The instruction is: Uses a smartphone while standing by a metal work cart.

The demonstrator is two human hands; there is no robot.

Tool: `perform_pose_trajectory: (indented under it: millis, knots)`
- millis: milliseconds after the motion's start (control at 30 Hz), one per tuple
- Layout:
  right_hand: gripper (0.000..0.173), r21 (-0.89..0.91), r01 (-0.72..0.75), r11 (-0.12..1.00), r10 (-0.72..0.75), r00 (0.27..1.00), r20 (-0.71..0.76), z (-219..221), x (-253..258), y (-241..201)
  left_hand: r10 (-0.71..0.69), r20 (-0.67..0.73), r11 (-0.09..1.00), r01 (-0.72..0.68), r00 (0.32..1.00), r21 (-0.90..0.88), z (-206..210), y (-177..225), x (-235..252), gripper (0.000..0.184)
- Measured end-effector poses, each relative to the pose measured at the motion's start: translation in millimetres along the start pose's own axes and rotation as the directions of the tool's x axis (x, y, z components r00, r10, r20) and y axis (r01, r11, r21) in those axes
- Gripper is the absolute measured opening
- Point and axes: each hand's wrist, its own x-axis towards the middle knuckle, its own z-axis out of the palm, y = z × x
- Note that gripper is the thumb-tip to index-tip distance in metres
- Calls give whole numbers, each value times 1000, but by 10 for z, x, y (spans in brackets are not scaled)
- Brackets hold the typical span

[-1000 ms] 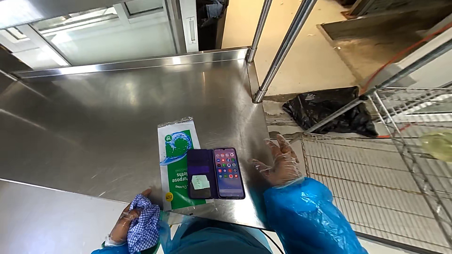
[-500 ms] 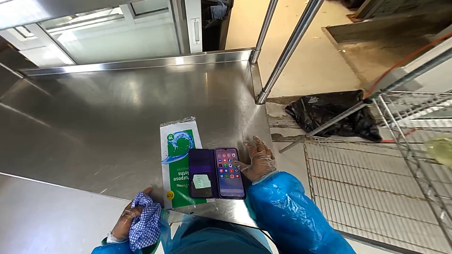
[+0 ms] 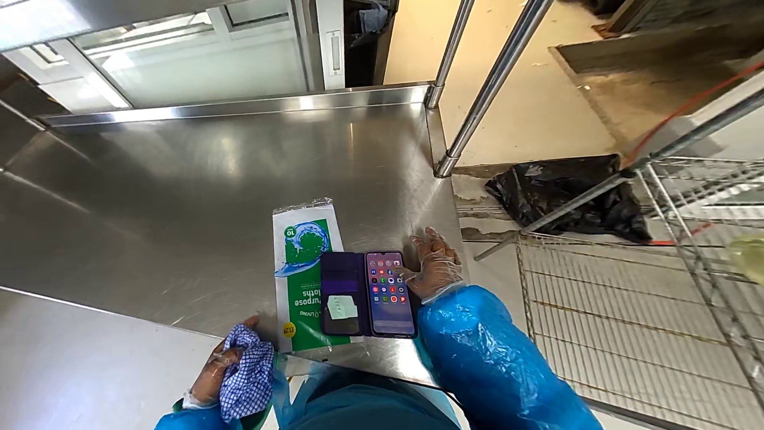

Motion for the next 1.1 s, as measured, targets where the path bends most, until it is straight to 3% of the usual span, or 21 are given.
perform_pose_trajectory:
  millis: [733, 1100]
  knots:
    - [78, 54, 30, 998, -25, 997, -79, 21, 13, 63, 23, -11, 1000, -23, 1000, -2, 63, 49, -27, 58]
    - [79, 47, 33, 998, -30, 997, -75, 44, 17, 70, 42, 54, 998, -39, 998, -48, 2, 4, -3, 63]
